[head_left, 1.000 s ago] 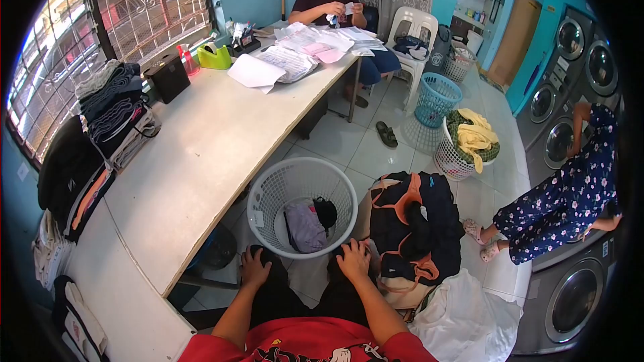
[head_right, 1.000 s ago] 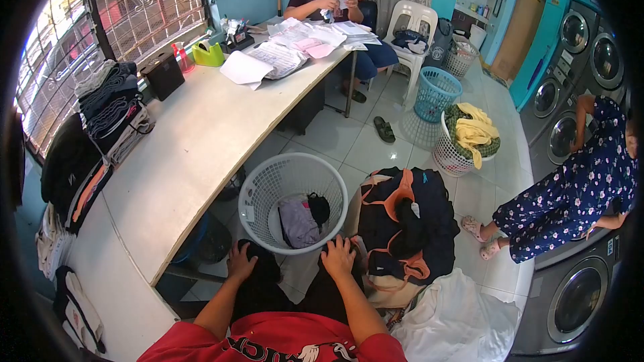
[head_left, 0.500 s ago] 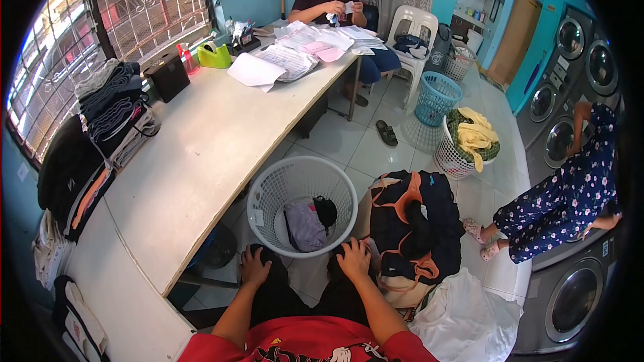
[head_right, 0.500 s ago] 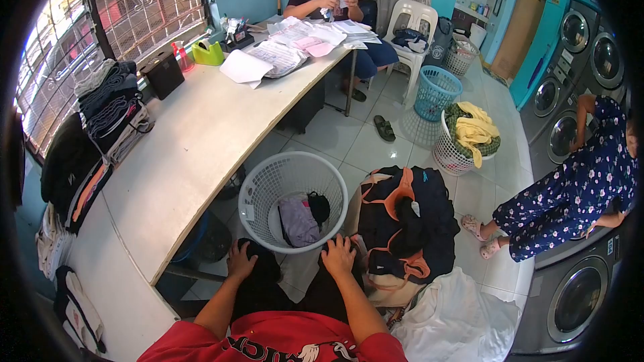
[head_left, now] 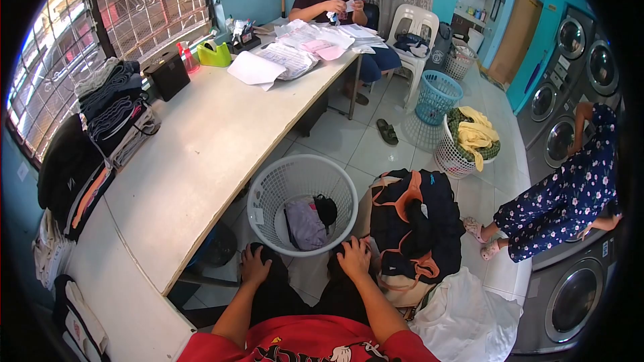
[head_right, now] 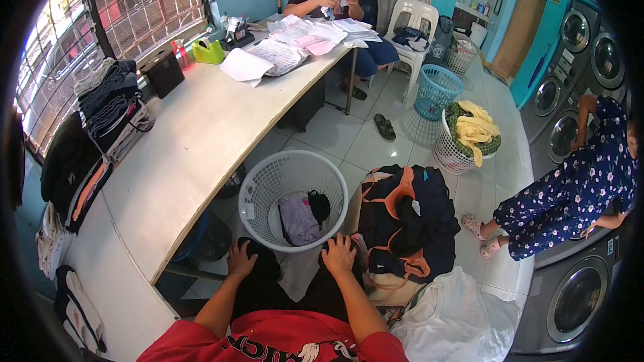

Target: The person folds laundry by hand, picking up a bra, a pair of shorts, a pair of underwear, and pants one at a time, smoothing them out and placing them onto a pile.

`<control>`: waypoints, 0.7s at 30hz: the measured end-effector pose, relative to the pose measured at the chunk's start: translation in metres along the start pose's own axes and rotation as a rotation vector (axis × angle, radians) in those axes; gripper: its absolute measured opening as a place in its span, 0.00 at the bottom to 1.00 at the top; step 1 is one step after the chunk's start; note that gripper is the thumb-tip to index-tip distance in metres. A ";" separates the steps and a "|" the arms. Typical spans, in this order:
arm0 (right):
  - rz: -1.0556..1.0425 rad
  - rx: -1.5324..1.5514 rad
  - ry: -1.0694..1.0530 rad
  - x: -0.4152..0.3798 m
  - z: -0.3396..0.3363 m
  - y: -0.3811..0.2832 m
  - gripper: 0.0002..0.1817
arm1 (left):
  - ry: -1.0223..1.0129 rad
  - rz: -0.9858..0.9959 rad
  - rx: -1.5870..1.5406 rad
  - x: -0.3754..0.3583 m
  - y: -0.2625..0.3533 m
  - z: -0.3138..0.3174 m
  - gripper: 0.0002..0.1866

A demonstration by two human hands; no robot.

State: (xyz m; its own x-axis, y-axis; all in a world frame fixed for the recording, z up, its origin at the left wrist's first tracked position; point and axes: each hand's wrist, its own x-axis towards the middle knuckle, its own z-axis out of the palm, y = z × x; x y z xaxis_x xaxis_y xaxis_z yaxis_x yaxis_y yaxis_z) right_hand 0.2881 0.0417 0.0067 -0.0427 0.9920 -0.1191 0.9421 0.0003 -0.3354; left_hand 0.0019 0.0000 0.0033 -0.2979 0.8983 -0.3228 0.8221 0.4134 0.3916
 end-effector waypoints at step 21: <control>-0.025 -0.006 0.048 -0.001 0.003 0.002 0.23 | -0.020 -0.001 -0.008 0.003 -0.001 0.002 0.32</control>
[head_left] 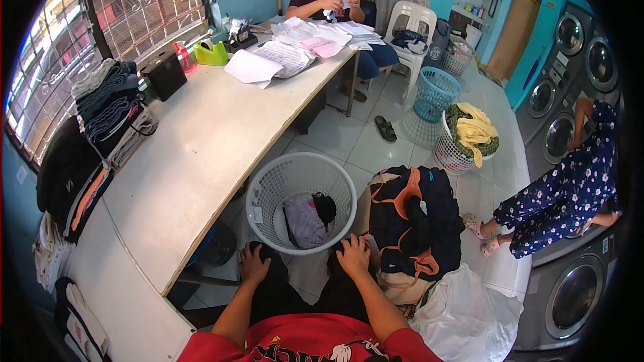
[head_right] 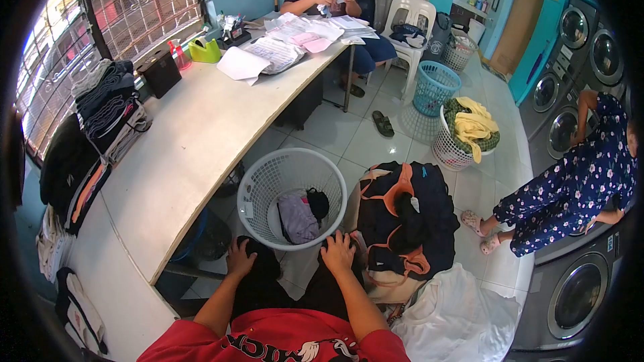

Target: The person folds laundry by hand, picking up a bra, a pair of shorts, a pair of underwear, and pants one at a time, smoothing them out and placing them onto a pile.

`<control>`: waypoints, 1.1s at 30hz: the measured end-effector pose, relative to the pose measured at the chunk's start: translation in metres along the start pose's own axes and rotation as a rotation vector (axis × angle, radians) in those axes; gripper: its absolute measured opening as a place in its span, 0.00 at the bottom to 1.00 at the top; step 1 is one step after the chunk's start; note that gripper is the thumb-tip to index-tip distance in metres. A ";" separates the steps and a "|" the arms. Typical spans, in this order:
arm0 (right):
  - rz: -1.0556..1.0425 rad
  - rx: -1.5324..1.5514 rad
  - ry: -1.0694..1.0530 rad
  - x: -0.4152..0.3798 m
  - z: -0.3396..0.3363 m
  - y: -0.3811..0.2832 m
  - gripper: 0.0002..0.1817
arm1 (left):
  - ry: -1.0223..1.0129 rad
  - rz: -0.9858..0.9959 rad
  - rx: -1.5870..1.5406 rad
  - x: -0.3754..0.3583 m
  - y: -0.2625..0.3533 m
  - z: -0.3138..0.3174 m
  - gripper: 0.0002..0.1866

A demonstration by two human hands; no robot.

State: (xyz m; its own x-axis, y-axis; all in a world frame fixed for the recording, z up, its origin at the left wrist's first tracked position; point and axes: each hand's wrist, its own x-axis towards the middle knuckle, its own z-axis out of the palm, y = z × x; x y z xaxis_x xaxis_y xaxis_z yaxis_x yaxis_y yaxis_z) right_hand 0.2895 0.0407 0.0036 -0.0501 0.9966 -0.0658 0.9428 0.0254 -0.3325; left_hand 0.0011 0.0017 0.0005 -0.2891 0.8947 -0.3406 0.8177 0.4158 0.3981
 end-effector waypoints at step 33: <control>0.031 0.018 -0.010 0.000 -0.003 -0.002 0.22 | 0.042 0.007 0.004 -0.001 0.000 0.001 0.32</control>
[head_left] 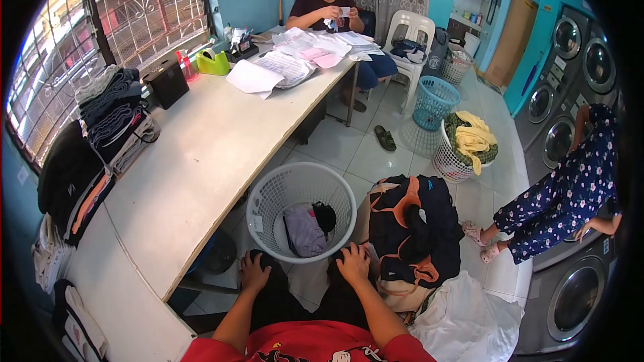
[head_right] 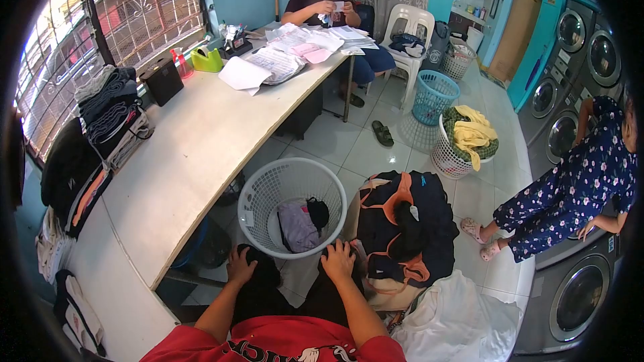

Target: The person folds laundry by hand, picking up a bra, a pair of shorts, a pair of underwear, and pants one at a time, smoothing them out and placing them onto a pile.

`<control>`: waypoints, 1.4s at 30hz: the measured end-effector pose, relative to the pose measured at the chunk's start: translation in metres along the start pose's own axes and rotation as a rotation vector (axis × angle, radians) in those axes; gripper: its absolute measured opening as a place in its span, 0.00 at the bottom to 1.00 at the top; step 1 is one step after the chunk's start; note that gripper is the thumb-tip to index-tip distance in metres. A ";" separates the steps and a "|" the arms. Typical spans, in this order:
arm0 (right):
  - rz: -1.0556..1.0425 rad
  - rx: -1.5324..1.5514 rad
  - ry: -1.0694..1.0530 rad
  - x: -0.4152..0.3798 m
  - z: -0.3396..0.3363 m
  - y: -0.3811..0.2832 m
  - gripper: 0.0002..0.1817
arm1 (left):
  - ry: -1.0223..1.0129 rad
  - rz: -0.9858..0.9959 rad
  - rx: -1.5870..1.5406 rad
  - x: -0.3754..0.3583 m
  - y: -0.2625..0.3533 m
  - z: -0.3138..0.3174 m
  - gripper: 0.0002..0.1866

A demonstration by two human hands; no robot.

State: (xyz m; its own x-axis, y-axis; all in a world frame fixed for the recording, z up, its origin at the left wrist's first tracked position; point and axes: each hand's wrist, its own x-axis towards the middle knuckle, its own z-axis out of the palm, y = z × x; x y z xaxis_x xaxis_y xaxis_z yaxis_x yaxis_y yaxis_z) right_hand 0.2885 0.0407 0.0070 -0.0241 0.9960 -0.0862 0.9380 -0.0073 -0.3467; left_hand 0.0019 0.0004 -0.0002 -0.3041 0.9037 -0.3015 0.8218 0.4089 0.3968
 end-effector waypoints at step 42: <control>-0.037 -0.007 0.017 0.001 0.003 0.004 0.23 | 0.018 0.021 -0.015 0.000 -0.001 0.001 0.32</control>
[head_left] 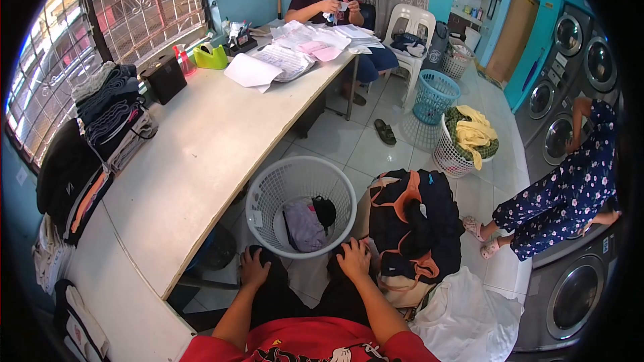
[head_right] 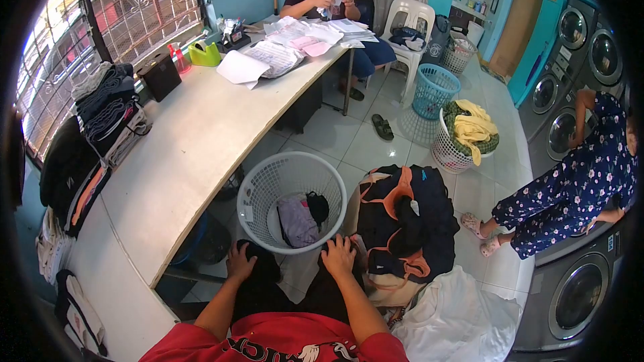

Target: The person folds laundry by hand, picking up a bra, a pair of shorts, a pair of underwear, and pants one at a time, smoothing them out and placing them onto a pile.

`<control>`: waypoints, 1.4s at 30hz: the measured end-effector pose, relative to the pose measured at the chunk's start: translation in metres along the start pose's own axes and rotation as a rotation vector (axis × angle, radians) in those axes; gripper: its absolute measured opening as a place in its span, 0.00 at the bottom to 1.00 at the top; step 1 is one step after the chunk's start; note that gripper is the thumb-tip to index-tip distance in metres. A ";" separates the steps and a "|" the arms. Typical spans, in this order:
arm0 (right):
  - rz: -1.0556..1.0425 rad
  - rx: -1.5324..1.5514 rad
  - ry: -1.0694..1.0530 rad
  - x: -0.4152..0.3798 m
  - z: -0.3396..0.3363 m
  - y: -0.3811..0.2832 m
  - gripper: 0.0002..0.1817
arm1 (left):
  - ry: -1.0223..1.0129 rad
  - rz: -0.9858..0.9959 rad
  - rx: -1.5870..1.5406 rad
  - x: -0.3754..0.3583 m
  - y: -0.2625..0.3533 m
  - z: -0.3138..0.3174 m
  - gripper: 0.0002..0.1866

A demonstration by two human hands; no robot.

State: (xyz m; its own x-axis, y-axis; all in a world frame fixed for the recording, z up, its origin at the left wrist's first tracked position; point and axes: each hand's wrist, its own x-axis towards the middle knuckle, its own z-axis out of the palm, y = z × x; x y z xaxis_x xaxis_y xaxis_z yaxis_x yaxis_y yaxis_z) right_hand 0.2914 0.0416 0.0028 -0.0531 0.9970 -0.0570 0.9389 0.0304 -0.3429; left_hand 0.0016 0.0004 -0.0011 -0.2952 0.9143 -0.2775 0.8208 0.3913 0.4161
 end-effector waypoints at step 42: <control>-1.143 1.083 1.357 -0.129 -0.351 -0.086 0.12 | 0.698 1.541 -1.492 -0.167 0.213 -0.253 0.09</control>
State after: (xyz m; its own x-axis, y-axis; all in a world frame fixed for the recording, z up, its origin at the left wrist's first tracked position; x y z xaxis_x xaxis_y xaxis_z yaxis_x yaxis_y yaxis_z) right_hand 0.3371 -0.0641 0.3682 0.3667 -0.0098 0.9303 0.1121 0.9931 -0.0337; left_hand 0.1016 -0.0426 0.3531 -0.3418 0.2536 0.9049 -0.2179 -0.9581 0.1862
